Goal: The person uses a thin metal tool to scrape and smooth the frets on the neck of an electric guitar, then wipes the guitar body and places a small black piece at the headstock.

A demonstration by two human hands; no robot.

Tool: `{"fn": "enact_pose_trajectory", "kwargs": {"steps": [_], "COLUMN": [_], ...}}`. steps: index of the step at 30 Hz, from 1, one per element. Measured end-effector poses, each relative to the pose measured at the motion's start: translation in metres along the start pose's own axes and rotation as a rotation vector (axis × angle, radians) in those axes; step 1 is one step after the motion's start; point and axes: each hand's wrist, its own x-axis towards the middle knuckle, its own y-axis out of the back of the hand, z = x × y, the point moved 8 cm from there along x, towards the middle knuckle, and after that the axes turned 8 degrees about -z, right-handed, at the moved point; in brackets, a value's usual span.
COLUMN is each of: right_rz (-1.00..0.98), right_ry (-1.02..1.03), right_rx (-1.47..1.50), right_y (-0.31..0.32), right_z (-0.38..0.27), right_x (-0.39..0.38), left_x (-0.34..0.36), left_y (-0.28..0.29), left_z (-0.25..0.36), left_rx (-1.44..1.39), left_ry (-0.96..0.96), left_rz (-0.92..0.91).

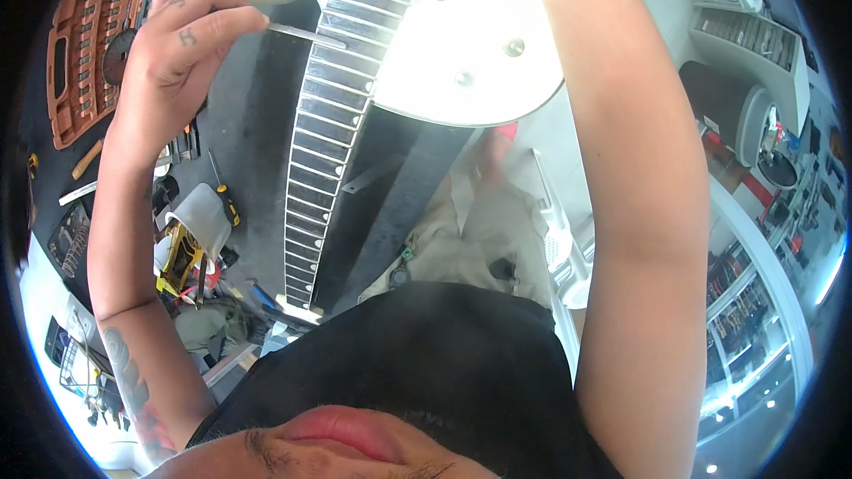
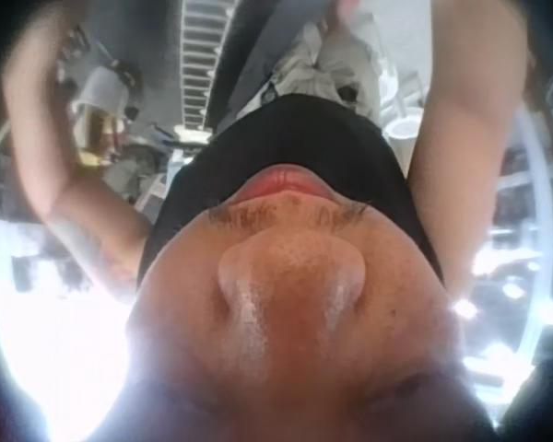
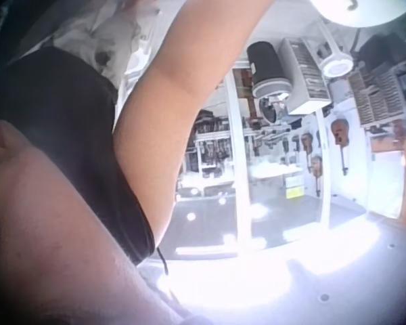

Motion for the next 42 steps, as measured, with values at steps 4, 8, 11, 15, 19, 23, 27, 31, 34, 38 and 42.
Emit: {"fn": "enact_pose_trajectory", "kwargs": {"steps": [4,8,11,15,19,23,27,31,34,38,42], "right_rz": [0.009,0.011,0.014,0.018,0.029,0.053,0.041,-0.010,0.008,0.005,-0.013], "right_ry": [-0.001,0.013,0.021,-0.002,0.006,0.039,0.022,-0.019,-0.015,-0.010,-0.020], "right_rx": [0.004,0.008,0.005,0.023,0.018,0.041,0.038,0.038,0.054,0.035,0.047], "right_y": [-0.001,-0.001,-0.002,0.000,-0.002,-0.001,0.000,0.004,0.002,0.006,0.001], "right_z": [0.011,0.006,0.009,0.008,0.010,0.013,0.009,0.005,0.004,0.006,0.006], "right_x": [0.005,0.002,0.004,0.003,0.001,0.001,0.003,0.004,0.002,0.006,0.002], "left_x": [0.030,0.018,0.028,0.025,0.032,0.022,0.022,0.023,0.003,0.031,-0.007], "left_y": [-0.014,-0.003,-0.011,0.000,-0.011,-0.009,-0.010,-0.008,-0.009,-0.014,-0.004], "left_z": [0.036,0.020,0.037,0.028,0.034,0.024,0.026,0.027,0.006,0.035,-0.002], "left_rx": [-0.061,0.029,-0.048,-0.027,-0.050,-0.035,-0.035,0.000,-0.021,-0.056,-0.021], "left_ry": [-0.059,-0.053,-0.066,-0.096,-0.040,-0.013,-0.010,-0.013,0.042,-0.019,0.035], "left_rz": [-0.027,-0.033,-0.054,-0.012,-0.100,-0.091,-0.081,-0.092,-0.069,-0.079,-0.031]}}
